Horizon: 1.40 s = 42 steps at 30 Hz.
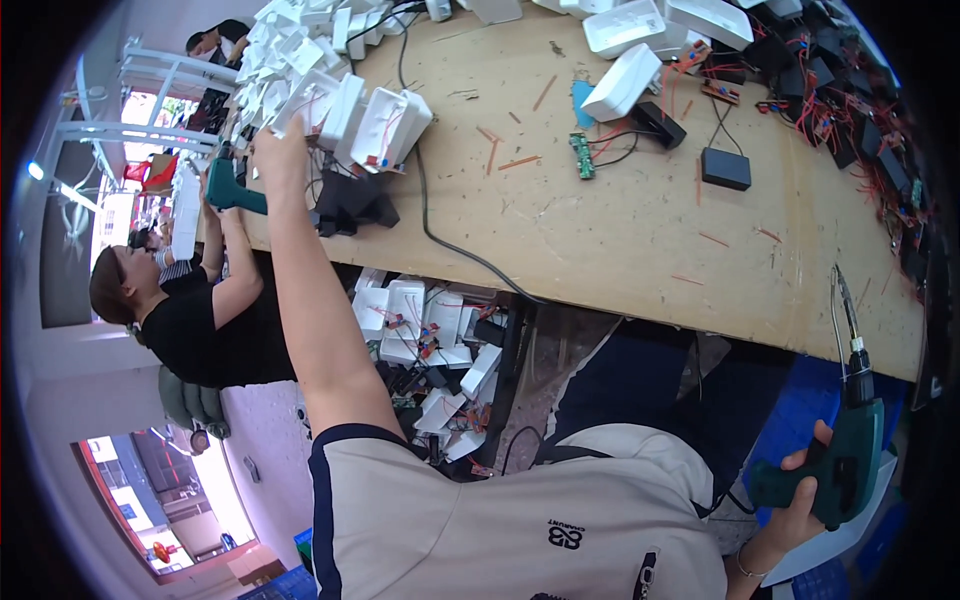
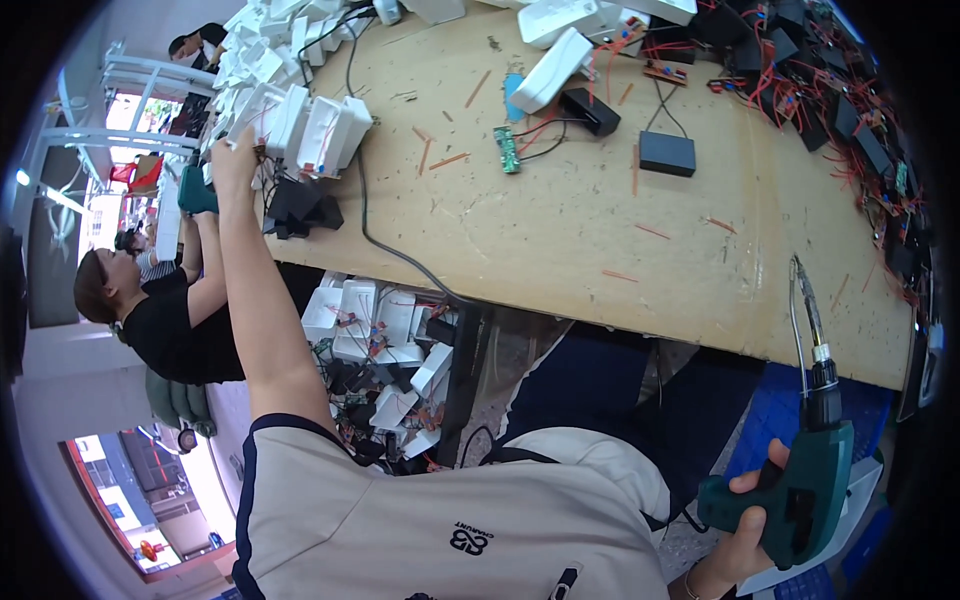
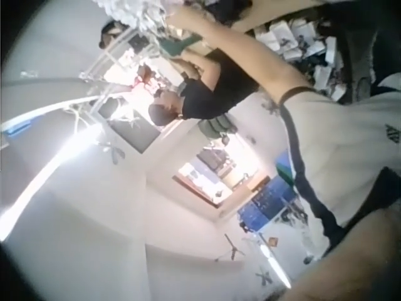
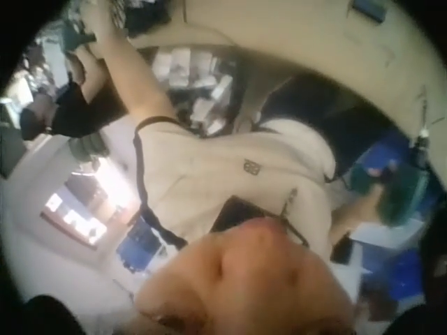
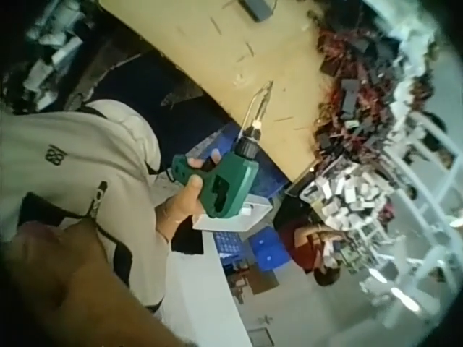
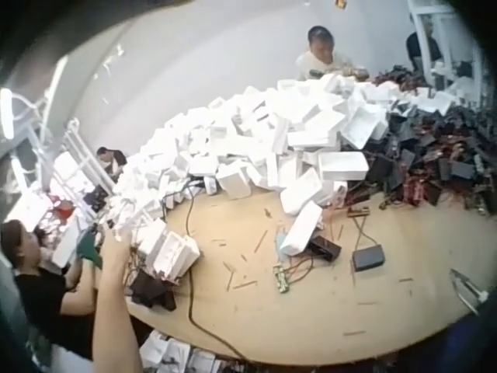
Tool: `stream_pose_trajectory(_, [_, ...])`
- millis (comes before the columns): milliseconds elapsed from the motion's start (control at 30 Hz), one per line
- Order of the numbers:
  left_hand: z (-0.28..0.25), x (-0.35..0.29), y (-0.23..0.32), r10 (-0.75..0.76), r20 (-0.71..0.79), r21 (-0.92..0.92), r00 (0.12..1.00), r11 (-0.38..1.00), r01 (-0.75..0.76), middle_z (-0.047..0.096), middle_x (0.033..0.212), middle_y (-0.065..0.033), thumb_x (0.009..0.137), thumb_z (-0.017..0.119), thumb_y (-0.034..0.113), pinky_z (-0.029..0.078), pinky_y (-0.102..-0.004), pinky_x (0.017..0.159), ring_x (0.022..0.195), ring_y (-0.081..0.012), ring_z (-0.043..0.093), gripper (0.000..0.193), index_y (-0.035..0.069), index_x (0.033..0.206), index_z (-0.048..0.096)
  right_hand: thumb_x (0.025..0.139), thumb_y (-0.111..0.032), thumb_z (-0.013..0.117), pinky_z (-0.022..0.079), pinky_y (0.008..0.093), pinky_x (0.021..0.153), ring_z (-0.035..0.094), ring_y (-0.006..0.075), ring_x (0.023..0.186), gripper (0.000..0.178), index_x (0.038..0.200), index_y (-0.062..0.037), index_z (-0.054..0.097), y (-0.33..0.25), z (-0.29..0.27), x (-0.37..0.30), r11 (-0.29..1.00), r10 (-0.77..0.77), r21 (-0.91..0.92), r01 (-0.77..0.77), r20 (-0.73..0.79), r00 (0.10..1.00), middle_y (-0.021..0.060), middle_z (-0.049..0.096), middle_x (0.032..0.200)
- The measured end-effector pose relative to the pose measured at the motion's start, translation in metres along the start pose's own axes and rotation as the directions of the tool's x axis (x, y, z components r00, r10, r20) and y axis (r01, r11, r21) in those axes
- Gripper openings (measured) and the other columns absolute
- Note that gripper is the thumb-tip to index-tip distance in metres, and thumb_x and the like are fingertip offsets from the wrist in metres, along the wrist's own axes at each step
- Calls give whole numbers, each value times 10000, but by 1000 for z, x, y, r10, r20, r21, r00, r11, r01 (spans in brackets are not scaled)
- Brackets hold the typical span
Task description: Assembling electronic components into plastic housings using a soldering gun.
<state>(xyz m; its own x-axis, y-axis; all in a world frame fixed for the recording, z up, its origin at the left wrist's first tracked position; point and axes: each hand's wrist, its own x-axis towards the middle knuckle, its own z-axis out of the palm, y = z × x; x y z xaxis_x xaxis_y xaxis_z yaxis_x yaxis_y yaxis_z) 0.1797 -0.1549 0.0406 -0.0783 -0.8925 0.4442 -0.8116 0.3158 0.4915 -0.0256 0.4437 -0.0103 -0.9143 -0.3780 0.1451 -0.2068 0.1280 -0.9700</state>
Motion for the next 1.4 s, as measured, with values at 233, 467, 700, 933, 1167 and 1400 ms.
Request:
stream_pose_trajectory(233, [-8,-46,79,458,-237,314,857,871,-378,583,907,-198,790,534,333,418,-372,757,847,-289,554,438,-39,1021,554,787,-265,556,414,223,593,505,135,659,551,1164,86,360,4,-2,7,998,-41,43,40,26,999,208,499,1075])
stream_pose_trajectory(467, [83,-153,204,535,523,-518,664,818,-250,611,792,-103,802,539,289,425,-276,688,736,-151,553,320,3,930,605,785,-272,562,409,214,583,506,132,657,558,1163,86,360,6,3,12,998,-48,50,46,31,998,207,509,1060])
stream_pose_trajectory(700, [89,-182,213,427,489,-563,761,821,-99,605,734,-46,756,577,240,391,-286,680,673,-128,547,260,7,865,616,784,-239,562,424,202,568,522,131,658,549,1173,86,350,8,1,12,998,-30,59,32,-33,999,212,506,1052])
stream_pose_trajectory(933, [77,-282,223,949,-252,-212,190,137,-968,466,671,24,631,539,121,235,-348,708,648,-103,466,171,88,794,582,784,-216,555,434,198,568,532,135,663,538,1179,83,344,11,-1,15,997,-46,65,47,-22,999,218,504,1051])
stream_pose_trajectory(1167, [74,-320,219,983,-46,-453,177,137,-881,518,767,33,634,607,152,223,-369,706,715,-90,507,190,109,818,590,783,-220,562,437,199,571,531,135,663,546,1183,80,344,12,1,9,995,-39,88,45,-64,997,224,507,1056])
stream_pose_trajectory(1400, [71,-306,209,976,-142,-517,163,67,-853,544,801,17,609,640,161,243,-373,732,769,-112,518,244,109,839,580,787,-213,554,438,200,569,529,133,659,532,1181,79,347,11,4,10,993,-68,98,73,-51,996,225,510,1057])
